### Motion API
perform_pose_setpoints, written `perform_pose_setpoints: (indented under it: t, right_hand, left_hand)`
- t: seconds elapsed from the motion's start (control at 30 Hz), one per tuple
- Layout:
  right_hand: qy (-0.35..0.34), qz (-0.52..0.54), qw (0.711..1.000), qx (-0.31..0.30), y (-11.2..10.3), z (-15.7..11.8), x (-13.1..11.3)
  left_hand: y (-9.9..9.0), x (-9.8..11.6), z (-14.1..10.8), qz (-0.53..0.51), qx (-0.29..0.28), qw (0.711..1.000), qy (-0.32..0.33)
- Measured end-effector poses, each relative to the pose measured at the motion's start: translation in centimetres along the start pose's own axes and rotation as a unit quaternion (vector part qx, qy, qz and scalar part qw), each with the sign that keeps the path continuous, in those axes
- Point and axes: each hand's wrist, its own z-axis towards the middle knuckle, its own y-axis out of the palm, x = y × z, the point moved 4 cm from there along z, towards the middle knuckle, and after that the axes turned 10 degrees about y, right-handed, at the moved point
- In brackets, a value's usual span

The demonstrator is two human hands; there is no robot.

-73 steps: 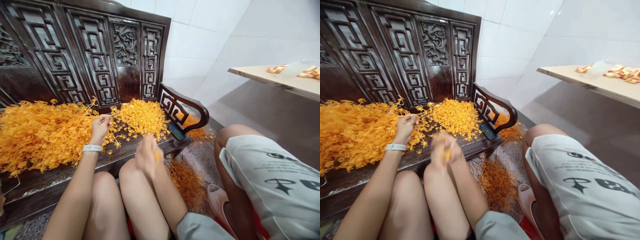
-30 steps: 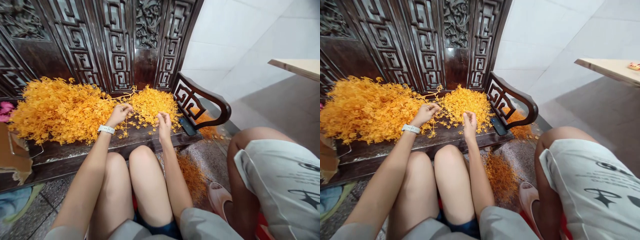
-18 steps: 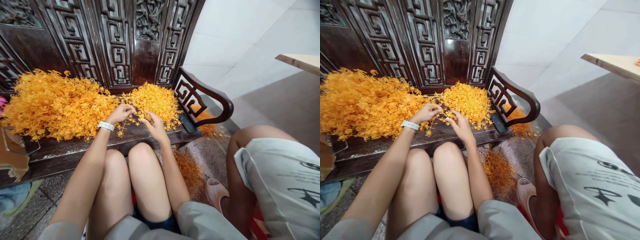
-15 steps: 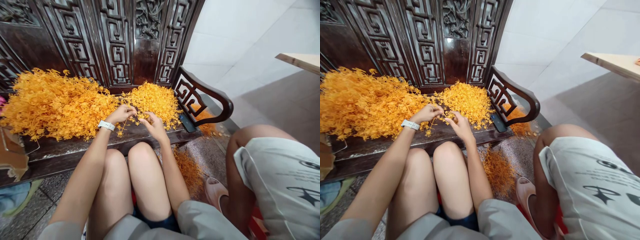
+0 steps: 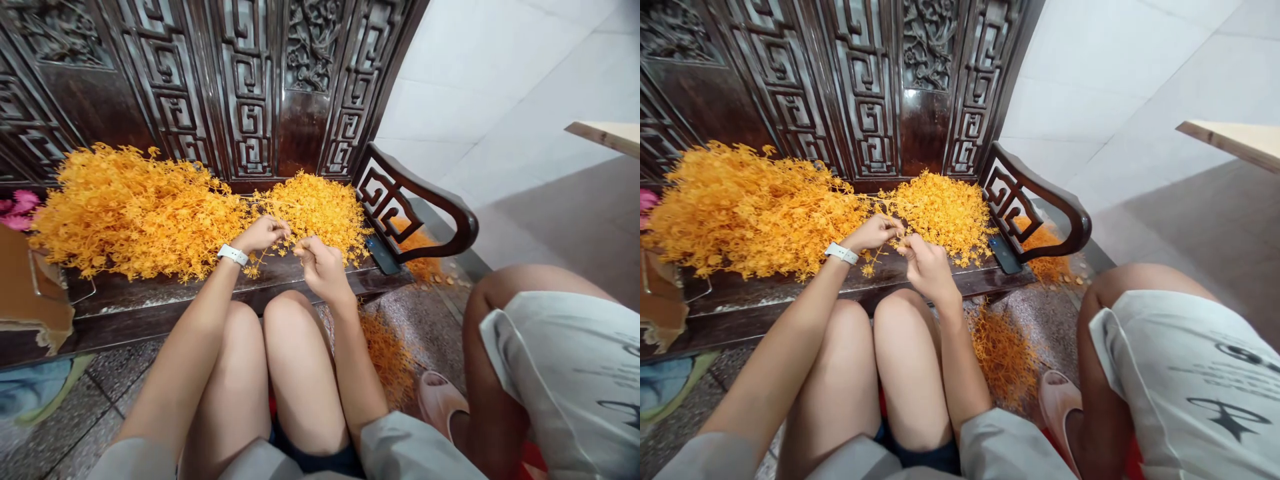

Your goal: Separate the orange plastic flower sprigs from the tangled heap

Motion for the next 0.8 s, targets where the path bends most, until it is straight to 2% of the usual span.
perform_pose_setpoints:
  t: [0.1,0.17,0.2,0.23,0.27,0.33,0.37,0.4,0.5,0.57,0.6,0.63,0.7,0.73,0.77,0.8]
  right_hand:
    - [-0.019,0.024,0.999,0.039,-2.1,-2.2,-3.3]
    - [-0.027,0.101,0.991,0.078,-4.7,-4.5,-5.1]
    - [-0.034,0.148,0.986,0.069,-5.9,-5.6,-5.7]
    - [-0.043,0.183,0.982,0.017,-6.9,-6.3,-6.3]
    - [-0.054,0.199,0.975,-0.076,-7.5,-6.5,-6.6]
    - [-0.058,0.15,0.941,-0.297,-7.4,-5.8,-6.1]
    - [-0.047,0.127,0.929,-0.345,-7.1,-4.5,-5.2]
    - [-0.03,0.122,0.932,-0.341,-6.6,-2.4,-3.9]
    - [0.011,0.19,0.967,-0.169,-4.1,4.5,0.6]
    - [0.075,0.261,0.959,-0.085,-1.5,7.2,3.7]
    - [0.142,0.32,0.935,-0.049,-0.3,7.6,5.3]
    - [0.218,0.388,0.895,-0.008,0.8,7.5,6.9]
    - [0.347,0.5,0.791,0.063,2.4,6.0,9.3]
    - [0.367,0.514,0.772,0.076,2.8,5.3,9.9]
    - [0.373,0.513,0.769,0.08,2.8,4.8,10.2]
    - [0.369,0.503,0.777,0.08,2.6,4.6,10.2]
  left_hand:
    - [-0.5,0.2,0.1,0.014,0.041,0.999,0.002]
    - [-1.8,-0.3,-0.3,0.017,0.099,0.995,-0.02]
    - [-2.6,-0.7,-0.7,0.006,0.13,0.991,-0.032]
    - [-3.3,-1.1,-1.1,-0.013,0.163,0.986,-0.044]
    - [-3.9,-1.5,-1.5,-0.038,0.197,0.978,-0.055]
    - [-4.8,-2.0,-2.0,-0.086,0.261,0.959,-0.067]
    - [-4.9,-2.1,-2.1,-0.105,0.286,0.95,-0.073]
    - [-4.9,-2.2,-2.2,-0.117,0.302,0.943,-0.077]
    - [-4.7,-1.9,-2.0,-0.108,0.313,0.942,-0.06]
    - [-4.5,-1.7,-2.0,-0.09,0.309,0.946,-0.05]
    - [-4.3,-1.7,-2.1,-0.087,0.305,0.947,-0.053]
    - [-4.2,-1.8,-2.1,-0.088,0.303,0.947,-0.063]
    - [-3.9,-2.0,-2.2,-0.098,0.309,0.942,-0.088]
    - [-3.9,-2.1,-2.1,-0.105,0.323,0.935,-0.097]
    - [-3.8,-2.1,-1.9,-0.117,0.342,0.927,-0.101]
    - [-3.7,-2.0,-1.5,-0.137,0.359,0.917,-0.102]
